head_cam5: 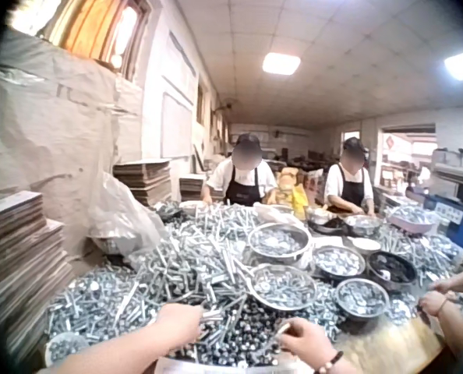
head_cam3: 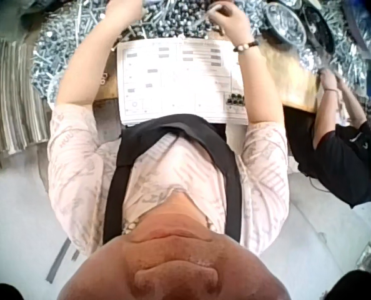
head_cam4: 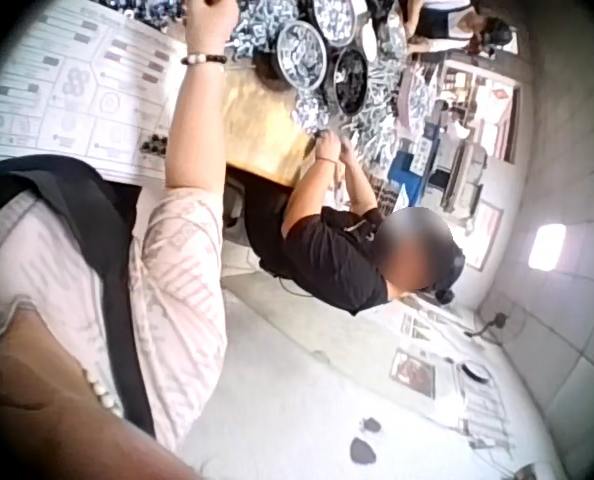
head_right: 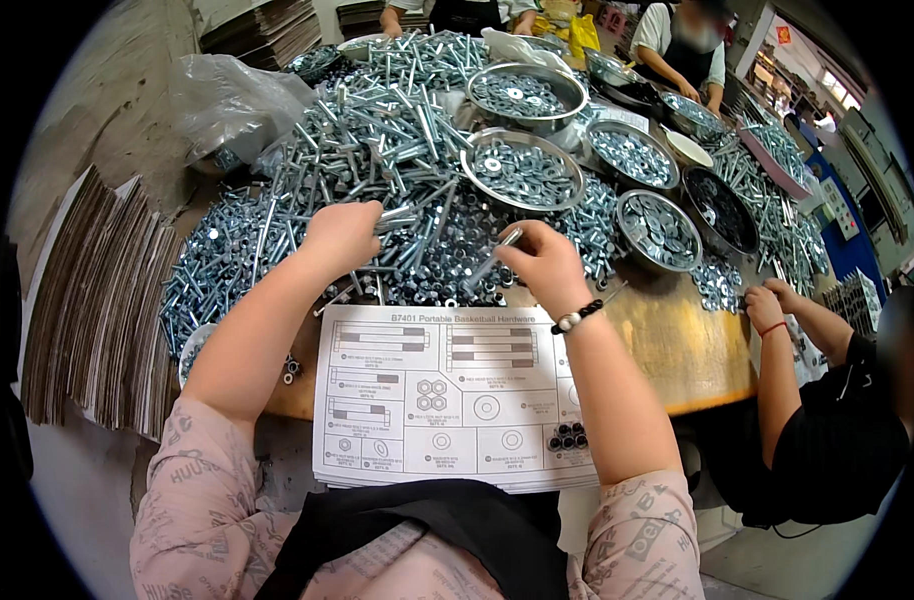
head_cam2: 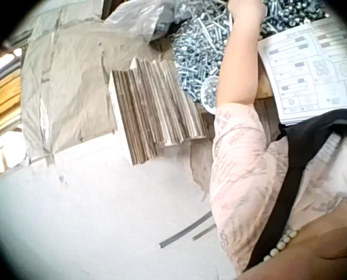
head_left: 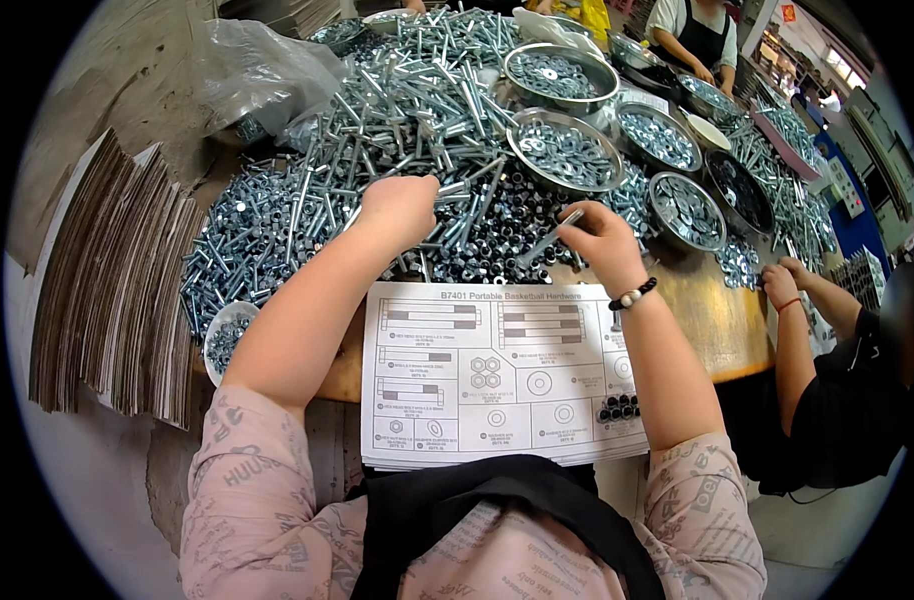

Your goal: The person sorts metal fasteners from a large pile on a workbench and places them onto a printed hardware layout sheet. They pick up bolts, nuts, and washers by hand and arrange them into designated spots on the sheet, repeating the process throughout the clip.

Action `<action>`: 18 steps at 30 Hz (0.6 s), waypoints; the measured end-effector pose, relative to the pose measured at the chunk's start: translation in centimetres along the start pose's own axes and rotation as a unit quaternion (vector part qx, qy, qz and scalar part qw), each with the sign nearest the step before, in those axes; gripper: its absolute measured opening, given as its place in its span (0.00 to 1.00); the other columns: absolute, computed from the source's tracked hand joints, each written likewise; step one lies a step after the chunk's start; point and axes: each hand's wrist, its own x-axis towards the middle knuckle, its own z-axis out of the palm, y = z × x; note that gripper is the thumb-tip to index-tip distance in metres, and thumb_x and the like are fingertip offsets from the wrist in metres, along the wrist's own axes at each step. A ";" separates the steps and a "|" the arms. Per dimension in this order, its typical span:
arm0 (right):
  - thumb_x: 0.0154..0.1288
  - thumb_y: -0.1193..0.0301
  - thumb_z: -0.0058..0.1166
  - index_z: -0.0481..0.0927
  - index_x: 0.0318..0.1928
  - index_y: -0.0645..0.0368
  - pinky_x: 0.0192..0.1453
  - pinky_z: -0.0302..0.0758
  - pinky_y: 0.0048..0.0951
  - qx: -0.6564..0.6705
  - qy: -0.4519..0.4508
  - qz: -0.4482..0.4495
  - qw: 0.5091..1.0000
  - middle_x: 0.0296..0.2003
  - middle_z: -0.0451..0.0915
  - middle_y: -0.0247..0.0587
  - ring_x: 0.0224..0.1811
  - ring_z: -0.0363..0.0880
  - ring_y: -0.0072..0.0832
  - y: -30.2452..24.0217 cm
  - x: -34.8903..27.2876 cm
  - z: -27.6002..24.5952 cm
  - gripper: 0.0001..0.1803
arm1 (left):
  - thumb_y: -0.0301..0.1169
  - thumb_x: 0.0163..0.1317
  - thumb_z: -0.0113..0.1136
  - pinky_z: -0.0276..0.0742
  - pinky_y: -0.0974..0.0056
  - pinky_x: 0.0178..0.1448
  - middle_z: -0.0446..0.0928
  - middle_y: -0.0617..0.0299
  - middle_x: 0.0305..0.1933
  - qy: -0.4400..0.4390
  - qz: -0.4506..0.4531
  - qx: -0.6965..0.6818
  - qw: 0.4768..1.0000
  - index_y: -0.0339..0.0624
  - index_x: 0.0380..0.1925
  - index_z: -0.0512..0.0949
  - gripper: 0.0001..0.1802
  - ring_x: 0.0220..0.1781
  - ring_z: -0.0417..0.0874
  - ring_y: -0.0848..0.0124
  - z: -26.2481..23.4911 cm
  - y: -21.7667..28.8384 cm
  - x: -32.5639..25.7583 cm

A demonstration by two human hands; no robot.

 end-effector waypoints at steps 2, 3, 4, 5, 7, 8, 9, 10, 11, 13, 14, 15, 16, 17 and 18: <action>0.56 0.75 0.56 0.76 0.40 0.64 0.36 0.70 0.17 0.088 0.035 0.011 0.995 0.32 0.77 0.32 0.33 0.73 0.16 -0.1 -1.5 -1.2 0.10 | 0.31 0.51 0.54 0.72 0.52 0.39 0.76 0.53 0.30 0.013 0.039 -0.050 0.998 0.41 0.31 0.73 0.08 0.35 0.78 0.54 -0.2 1.3 -2.1; 0.56 0.75 0.56 0.76 0.40 0.64 0.37 0.69 0.17 0.109 0.050 0.022 0.993 0.32 0.77 0.31 0.33 0.73 0.16 -0.2 -2.1 -1.9 0.10 | 0.31 0.52 0.53 0.72 0.52 0.39 0.76 0.53 0.30 0.019 0.066 -0.084 0.994 0.41 0.31 0.73 0.08 0.35 0.78 0.54 -0.2 2.1 -3.2; 0.56 0.75 0.56 0.76 0.40 0.64 0.36 0.69 0.17 0.115 0.066 0.018 0.991 0.32 0.76 0.31 0.33 0.72 0.15 -0.3 -2.7 -2.2 0.10 | 0.30 0.52 0.54 0.72 0.53 0.40 0.76 0.53 0.31 0.028 0.118 -0.143 0.982 0.42 0.33 0.74 0.08 0.35 0.77 0.53 0.2 2.9 -4.2; 0.56 0.75 0.57 0.75 0.40 0.65 0.36 0.69 0.17 0.096 0.073 0.010 0.993 0.32 0.76 0.30 0.33 0.72 0.16 -0.5 -3.3 -2.5 0.11 | 0.29 0.51 0.54 0.72 0.53 0.40 0.76 0.54 0.31 0.029 0.165 -0.157 0.973 0.42 0.34 0.74 0.09 0.36 0.77 0.54 1.4 3.6 -4.8; 0.55 0.74 0.58 0.75 0.40 0.65 0.35 0.68 0.17 0.034 0.088 -0.010 0.995 0.30 0.75 0.30 0.31 0.71 0.16 0.2 -3.8 -2.9 0.12 | 0.28 0.48 0.56 0.71 0.55 0.39 0.76 0.57 0.28 0.027 0.241 -0.126 0.962 0.44 0.32 0.75 0.09 0.35 0.78 0.58 2.9 6.0 -5.8; 0.55 0.74 0.58 0.75 0.40 0.65 0.34 0.68 0.18 -0.019 0.075 -0.013 0.997 0.29 0.75 0.30 0.30 0.70 0.16 0.2 -4.2 -3.1 0.12 | 0.29 0.47 0.56 0.70 0.57 0.37 0.75 0.59 0.27 0.055 0.269 -0.096 0.957 0.45 0.32 0.75 0.09 0.33 0.77 0.60 4.4 7.0 -6.0; 0.54 0.74 0.59 0.75 0.39 0.65 0.33 0.68 0.18 -0.073 0.065 -0.016 0.995 0.27 0.74 0.30 0.29 0.69 0.16 0.1 -4.5 -3.3 0.13 | 0.29 0.46 0.56 0.69 0.58 0.36 0.74 0.62 0.25 0.084 0.299 -0.067 0.948 0.46 0.31 0.74 0.09 0.32 0.77 0.63 5.7 7.8 -6.2; 0.54 0.73 0.59 0.75 0.38 0.65 0.30 0.67 0.20 -0.094 0.081 -0.032 0.992 0.25 0.73 0.31 0.27 0.68 0.16 -0.1 -4.9 -3.0 0.12 | 0.29 0.46 0.56 0.68 0.60 0.35 0.73 0.63 0.25 0.123 0.314 -0.057 0.940 0.47 0.32 0.74 0.10 0.31 0.76 0.65 6.5 8.4 -6.3; 0.53 0.72 0.60 0.75 0.36 0.66 0.30 0.67 0.21 -0.103 0.073 -0.024 0.992 0.24 0.73 0.32 0.26 0.68 0.18 -1.0 -5.4 -2.8 0.12 | 0.29 0.46 0.56 0.67 0.61 0.35 0.73 0.65 0.25 0.163 0.328 -0.047 0.929 0.48 0.33 0.74 0.11 0.31 0.76 0.66 7.2 8.8 -6.4; 0.54 0.70 0.59 0.75 0.35 0.65 0.29 0.68 0.23 -0.149 0.079 -0.042 0.985 0.23 0.73 0.35 0.24 0.69 0.21 -0.6 -5.9 -3.1 0.12 | 0.30 0.46 0.55 0.66 0.63 0.35 0.72 0.67 0.26 0.207 0.341 -0.033 0.916 0.49 0.36 0.74 0.13 0.32 0.75 0.68 7.9 9.6 -6.9; 0.54 0.69 0.59 0.75 0.35 0.65 0.29 0.68 0.25 -0.175 0.074 -0.032 0.981 0.24 0.74 0.37 0.24 0.69 0.23 -0.9 -6.2 -3.2 0.13 | 0.30 0.46 0.55 0.66 0.63 0.36 0.72 0.68 0.27 0.211 0.338 -0.030 0.917 0.49 0.37 0.74 0.14 0.32 0.75 0.69 8.2 10.0 -7.3; 0.54 0.68 0.59 0.75 0.35 0.64 0.30 0.68 0.26 -0.199 0.067 -0.024 0.977 0.24 0.74 0.38 0.24 0.70 0.25 -1.3 -6.5 -3.2 0.13 | 0.30 0.46 0.55 0.66 0.64 0.37 0.72 0.69 0.28 0.215 0.333 -0.025 0.918 0.49 0.38 0.73 0.15 0.33 0.74 0.69 8.4 10.2 -7.7; 0.54 0.67 0.59 0.75 0.35 0.64 0.30 0.69 0.27 -0.223 0.059 -0.015 0.973 0.24 0.74 0.39 0.24 0.71 0.28 -1.6 -6.7 -3.2 0.13 | 0.32 0.46 0.58 0.67 0.64 0.40 0.74 0.66 0.35 0.158 0.320 -0.038 0.933 0.49 0.43 0.73 0.20 0.38 0.74 0.68 8.5 10.2 -8.0; 0.54 0.67 0.58 0.75 0.35 0.63 0.30 0.69 0.29 -0.247 0.050 -0.030 0.967 0.24 0.74 0.40 0.24 0.71 0.30 -1.7 -6.9 -3.2 0.13 | 0.34 0.45 0.60 0.66 0.64 0.42 0.74 0.65 0.38 0.130 0.318 -0.075 0.936 0.48 0.44 0.73 0.22 0.40 0.74 0.68 8.4 10.0 -8.4; 0.54 0.66 0.58 0.75 0.34 0.63 0.30 0.69 0.30 -0.272 0.043 -0.044 0.960 0.24 0.74 0.41 0.25 0.72 0.33 -1.7 -7.0 -3.3 0.13 | 0.35 0.44 0.62 0.66 0.64 0.44 0.74 0.64 0.41 0.100 0.316 -0.112 0.937 0.48 0.44 0.73 0.23 0.42 0.73 0.67 7.6 9.9 -8.9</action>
